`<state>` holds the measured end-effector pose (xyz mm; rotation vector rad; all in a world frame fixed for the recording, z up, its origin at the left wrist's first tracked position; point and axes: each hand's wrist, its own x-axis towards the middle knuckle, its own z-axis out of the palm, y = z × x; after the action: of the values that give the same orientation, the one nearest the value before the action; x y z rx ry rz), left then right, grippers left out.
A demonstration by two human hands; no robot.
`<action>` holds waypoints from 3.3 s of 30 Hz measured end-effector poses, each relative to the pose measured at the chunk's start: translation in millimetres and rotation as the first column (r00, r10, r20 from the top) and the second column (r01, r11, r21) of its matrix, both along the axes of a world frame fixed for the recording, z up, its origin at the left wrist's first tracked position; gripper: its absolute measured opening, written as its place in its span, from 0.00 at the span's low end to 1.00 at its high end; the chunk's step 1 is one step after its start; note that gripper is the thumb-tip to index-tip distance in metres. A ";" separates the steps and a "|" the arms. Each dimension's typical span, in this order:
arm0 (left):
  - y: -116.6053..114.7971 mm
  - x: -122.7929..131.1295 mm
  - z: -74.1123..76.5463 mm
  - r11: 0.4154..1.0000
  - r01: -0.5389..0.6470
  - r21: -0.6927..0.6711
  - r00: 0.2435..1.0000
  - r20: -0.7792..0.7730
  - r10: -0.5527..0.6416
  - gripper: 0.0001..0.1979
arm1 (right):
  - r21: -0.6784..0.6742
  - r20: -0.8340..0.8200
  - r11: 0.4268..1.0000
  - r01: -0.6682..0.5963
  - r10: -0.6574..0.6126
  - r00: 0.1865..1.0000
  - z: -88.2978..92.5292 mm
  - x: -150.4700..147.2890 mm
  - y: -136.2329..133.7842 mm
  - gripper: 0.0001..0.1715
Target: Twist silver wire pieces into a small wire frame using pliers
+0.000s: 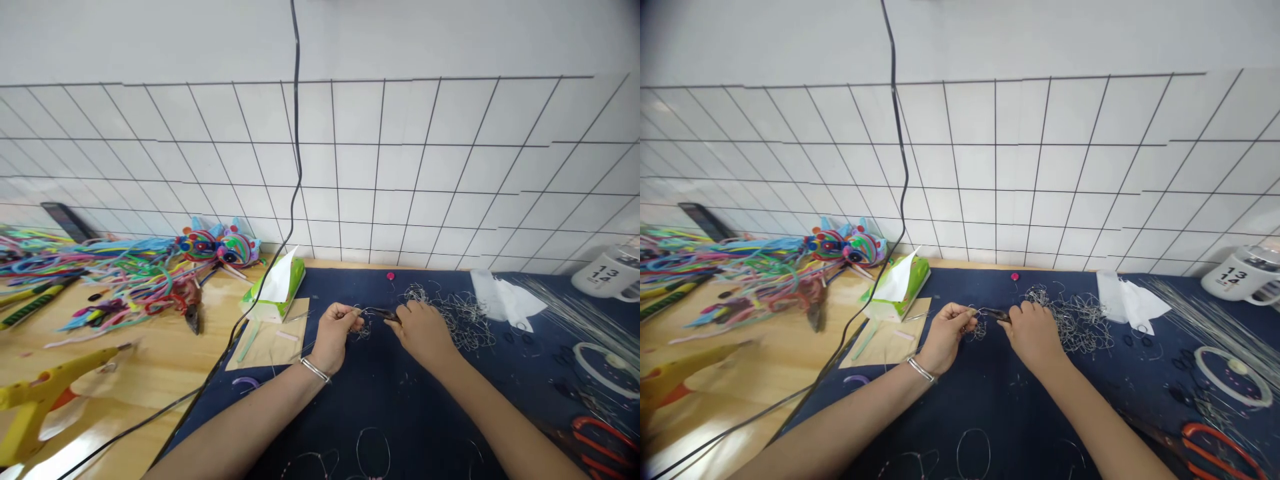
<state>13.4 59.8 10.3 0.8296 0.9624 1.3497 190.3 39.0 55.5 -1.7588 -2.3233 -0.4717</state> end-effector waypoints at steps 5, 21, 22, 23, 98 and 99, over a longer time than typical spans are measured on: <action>2.4 -1.9 -3.7 1.000 -0.003 -0.029 0.999 0.039 0.004 0.10 | -0.006 0.020 1.000 -0.022 0.022 1.000 4.0 3.9 -0.3 0.20; -2.3 0.6 0.4 0.995 0.088 -0.051 0.994 0.073 -0.084 0.10 | -0.045 0.030 0.999 -0.011 0.012 0.999 -10.2 -1.2 0.4 0.21; -2.6 0.6 0.2 0.994 0.094 -0.051 0.993 0.070 -0.090 0.10 | -0.059 0.028 0.998 -0.007 0.009 1.000 -10.6 -0.7 0.5 0.21; -2.9 0.6 -0.2 0.994 0.100 -0.050 0.993 0.068 -0.097 0.10 | -0.071 0.027 0.998 -0.003 0.005 1.000 -11.0 -0.2 0.6 0.22; -4.0 -3.5 3.6 0.970 0.243 -0.013 0.965 0.100 -0.241 0.05 | 0.016 -0.011 0.997 -0.077 0.077 0.997 -24.9 5.9 6.9 0.18; -4.1 -3.5 3.5 0.969 0.245 -0.011 0.965 0.102 -0.243 0.05 | -0.006 -0.023 0.997 -0.071 0.071 0.997 -25.5 5.5 6.8 0.18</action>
<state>9.9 55.7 13.8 0.8263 0.7696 1.1538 195.8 45.7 29.9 -1.6687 -2.3654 -0.4298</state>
